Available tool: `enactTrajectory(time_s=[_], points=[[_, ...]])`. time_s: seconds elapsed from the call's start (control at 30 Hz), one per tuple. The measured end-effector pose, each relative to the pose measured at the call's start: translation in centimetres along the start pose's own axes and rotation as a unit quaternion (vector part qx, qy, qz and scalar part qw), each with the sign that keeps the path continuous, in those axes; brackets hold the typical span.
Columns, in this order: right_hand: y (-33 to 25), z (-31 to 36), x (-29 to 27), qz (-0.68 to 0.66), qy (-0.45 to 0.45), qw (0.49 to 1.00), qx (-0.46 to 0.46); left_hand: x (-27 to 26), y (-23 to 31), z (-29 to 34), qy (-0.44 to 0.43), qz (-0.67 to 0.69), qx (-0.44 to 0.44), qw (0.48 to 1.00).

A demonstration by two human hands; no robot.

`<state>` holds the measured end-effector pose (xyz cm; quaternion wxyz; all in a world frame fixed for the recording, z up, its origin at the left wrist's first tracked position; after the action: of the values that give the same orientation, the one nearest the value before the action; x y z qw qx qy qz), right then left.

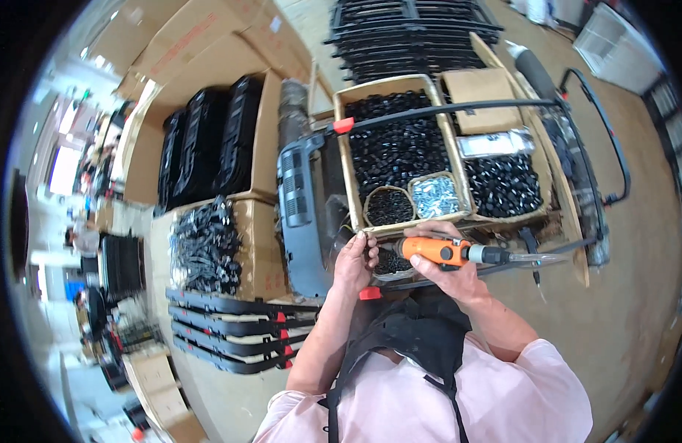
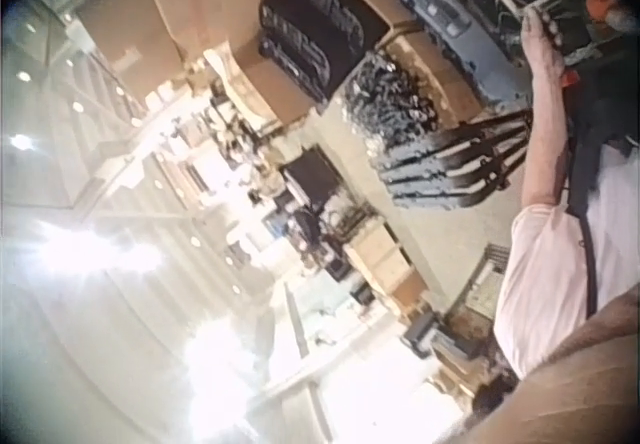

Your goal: The person is assembling plastic parts using an electric screwdriver in a manufacturing warehouse.

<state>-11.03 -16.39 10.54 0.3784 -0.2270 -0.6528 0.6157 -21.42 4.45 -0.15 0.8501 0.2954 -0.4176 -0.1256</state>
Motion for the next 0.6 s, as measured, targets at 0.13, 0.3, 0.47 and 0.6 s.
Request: enactTrajectory(time_s=[0.13, 0.3, 0.47, 0.6], points=[[0.0, -2.8, 2.9, -0.022, -0.046, 0.998, 0.021, -1.4, 0.7, 1.5, 0.026, 0.076, 0.033, 0.996], [1.4, -4.8, 5.6, -0.006, -0.095, 0.995, 0.029, -2.2, 1.7, 2.6, 0.043, 0.174, 0.049, 0.983], [2.1, -5.9, 7.7, 0.023, -0.105, 0.994, 0.025, -3.4, 3.1, 2.3, 0.066, 0.170, 0.059, 0.981], [1.9, -6.9, 9.9, 0.037, -0.096, 0.994, 0.031, -3.9, 4.5, 1.8, 0.065, 0.187, 0.044, 0.979]])
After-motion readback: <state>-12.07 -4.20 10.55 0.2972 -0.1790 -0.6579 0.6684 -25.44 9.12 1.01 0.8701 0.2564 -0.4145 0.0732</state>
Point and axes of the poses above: each hand's wrist, its own z-axis away from the middle knuckle, its own x-axis out of the palm, y = z × x, the point moved 2 cm from there along -z, towards the middle knuckle, and after that the axes turned 7 degrees about x, right-handed, at the moved point
